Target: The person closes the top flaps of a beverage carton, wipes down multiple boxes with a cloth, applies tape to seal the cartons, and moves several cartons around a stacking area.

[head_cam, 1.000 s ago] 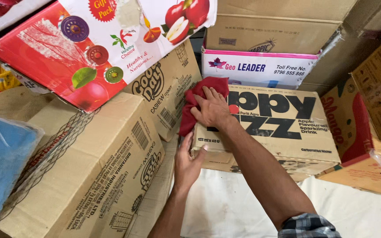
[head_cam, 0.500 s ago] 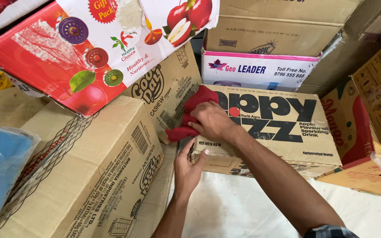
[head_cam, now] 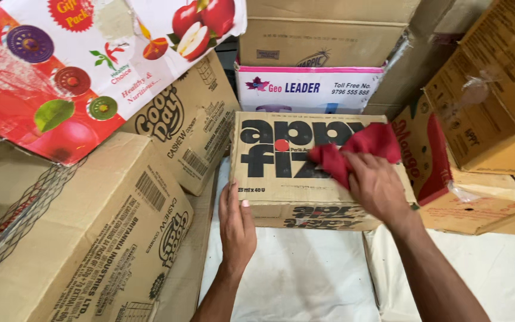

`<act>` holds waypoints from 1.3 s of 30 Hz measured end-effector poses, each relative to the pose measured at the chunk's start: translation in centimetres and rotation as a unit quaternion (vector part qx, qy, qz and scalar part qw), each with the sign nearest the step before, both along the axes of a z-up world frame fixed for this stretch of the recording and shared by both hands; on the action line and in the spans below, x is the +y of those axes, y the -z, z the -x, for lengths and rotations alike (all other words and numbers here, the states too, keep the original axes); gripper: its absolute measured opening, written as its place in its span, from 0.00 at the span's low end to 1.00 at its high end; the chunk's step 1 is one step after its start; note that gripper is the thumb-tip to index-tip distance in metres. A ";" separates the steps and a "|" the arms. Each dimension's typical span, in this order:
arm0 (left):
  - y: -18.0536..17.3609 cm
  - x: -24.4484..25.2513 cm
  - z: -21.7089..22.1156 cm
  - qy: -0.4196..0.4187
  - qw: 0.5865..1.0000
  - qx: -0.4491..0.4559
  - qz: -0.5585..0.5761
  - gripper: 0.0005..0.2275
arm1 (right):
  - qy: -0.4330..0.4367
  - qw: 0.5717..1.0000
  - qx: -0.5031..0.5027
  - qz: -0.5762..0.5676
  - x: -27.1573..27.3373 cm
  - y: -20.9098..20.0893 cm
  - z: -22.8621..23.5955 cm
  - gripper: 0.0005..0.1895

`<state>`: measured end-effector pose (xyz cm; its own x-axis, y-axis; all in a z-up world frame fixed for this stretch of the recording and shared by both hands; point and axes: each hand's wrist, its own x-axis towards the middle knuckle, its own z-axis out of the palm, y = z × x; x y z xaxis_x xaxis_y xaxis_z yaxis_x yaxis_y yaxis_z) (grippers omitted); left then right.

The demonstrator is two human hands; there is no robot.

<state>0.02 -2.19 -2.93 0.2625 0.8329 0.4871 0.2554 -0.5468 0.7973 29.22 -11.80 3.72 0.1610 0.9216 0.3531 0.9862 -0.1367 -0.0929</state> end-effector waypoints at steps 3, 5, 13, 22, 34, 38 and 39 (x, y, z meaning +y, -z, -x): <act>0.5 -0.2 -0.7 -0.010 0.999 -0.043 -0.002 0.21 | -0.037 0.997 -0.011 -0.063 -4.7 0.6 3.1 0.25; 0.8 -0.5 -1.2 -0.029 0.999 -0.032 0.007 0.22 | -0.052 0.994 -0.022 -0.096 -7.4 2.4 3.4 0.22; 3.3 -8.7 -5.9 -0.064 0.968 0.060 -0.235 0.20 | -0.026 0.999 -0.017 -0.042 -18.8 15.9 -2.5 0.25; 5.1 -23.4 -19.2 0.351 0.922 0.029 -0.163 0.15 | 0.054 0.975 0.217 0.015 -29.9 16.9 -11.7 0.26; 8.0 -35.0 -34.6 0.478 0.835 0.146 0.232 0.19 | 0.492 0.838 0.232 -0.038 -43.1 16.8 -23.9 0.31; 8.9 -36.4 -36.7 0.463 0.827 0.167 0.272 0.19 | 0.499 0.814 0.295 0.042 -43.3 15.9 -25.9 0.21; 9.1 -36.5 -37.0 0.459 0.822 0.181 0.284 0.19 | 0.505 0.807 0.296 0.071 -43.0 15.3 -25.9 0.19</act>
